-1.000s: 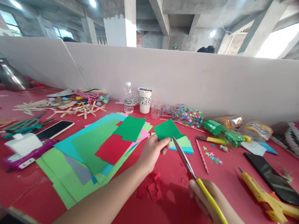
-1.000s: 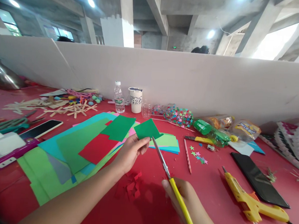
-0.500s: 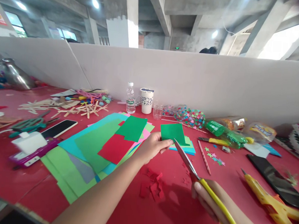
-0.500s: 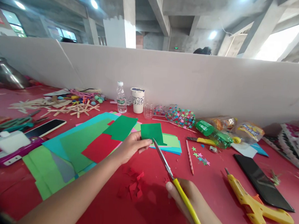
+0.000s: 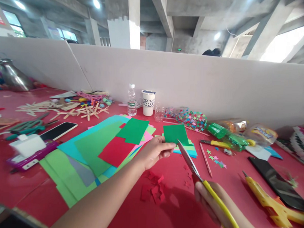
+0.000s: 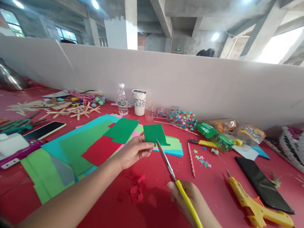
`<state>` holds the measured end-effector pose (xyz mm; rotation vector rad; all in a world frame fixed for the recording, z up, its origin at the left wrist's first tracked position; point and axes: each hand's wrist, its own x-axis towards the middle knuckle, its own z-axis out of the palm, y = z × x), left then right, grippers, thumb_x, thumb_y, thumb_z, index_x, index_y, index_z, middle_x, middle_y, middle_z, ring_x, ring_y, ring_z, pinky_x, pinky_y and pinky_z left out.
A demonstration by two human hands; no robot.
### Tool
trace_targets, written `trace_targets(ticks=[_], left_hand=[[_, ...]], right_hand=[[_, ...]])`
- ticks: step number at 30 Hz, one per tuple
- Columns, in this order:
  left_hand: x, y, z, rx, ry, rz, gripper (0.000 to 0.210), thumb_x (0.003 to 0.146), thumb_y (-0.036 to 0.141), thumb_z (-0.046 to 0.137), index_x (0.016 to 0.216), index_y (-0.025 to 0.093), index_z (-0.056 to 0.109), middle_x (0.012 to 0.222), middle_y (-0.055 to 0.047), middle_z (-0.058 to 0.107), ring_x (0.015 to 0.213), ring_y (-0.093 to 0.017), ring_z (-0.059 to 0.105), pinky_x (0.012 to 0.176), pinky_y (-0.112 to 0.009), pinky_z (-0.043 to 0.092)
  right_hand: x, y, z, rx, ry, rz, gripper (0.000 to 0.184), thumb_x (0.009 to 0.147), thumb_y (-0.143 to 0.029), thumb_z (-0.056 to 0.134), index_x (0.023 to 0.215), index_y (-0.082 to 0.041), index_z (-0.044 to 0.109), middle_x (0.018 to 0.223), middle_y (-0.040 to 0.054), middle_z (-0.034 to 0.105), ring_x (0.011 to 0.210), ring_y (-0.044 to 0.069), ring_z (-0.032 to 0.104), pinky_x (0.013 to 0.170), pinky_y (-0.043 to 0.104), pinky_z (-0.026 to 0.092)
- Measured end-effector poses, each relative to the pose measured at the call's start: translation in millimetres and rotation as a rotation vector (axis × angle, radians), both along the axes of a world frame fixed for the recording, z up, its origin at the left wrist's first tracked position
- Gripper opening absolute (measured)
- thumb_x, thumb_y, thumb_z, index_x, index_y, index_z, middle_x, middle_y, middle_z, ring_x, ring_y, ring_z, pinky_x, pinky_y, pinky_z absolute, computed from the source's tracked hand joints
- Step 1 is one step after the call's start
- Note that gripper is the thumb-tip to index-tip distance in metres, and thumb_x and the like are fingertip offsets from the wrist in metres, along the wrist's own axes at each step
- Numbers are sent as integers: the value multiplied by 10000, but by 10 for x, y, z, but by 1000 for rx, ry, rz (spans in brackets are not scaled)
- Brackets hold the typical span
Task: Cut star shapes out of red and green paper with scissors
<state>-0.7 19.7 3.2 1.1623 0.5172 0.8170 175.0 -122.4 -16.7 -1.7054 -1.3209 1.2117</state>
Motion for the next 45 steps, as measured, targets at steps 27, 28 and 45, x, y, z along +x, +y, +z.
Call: trace_targets(ticks=[27,28,45], left_hand=[[-16,24,-43,198,142,187,182,734,270,623,612,156,550,491,53,448,453,-66,369,494,-253,234],[-16,23,-43,198,143,186,184,735,271,623,612,156,548,489,54,445,453,-66,367,495,-253,235],[-13,14,-34,182,126,179,193,732,279,615,607,158,532,528,46,458,475,-67,371,506,-253,239]], right_hand=[[5,13,2,-50,-51,83,649,721,-829,346,583,-203,451,350,-95,319,288,49,244,355,223,140],[3,14,7,-50,-46,80,644,726,-824,347,587,-204,451,355,-94,320,292,51,246,355,222,144],[-20,1,30,-98,-102,52,553,793,-722,389,596,-208,445,367,-84,347,298,61,278,345,208,181]])
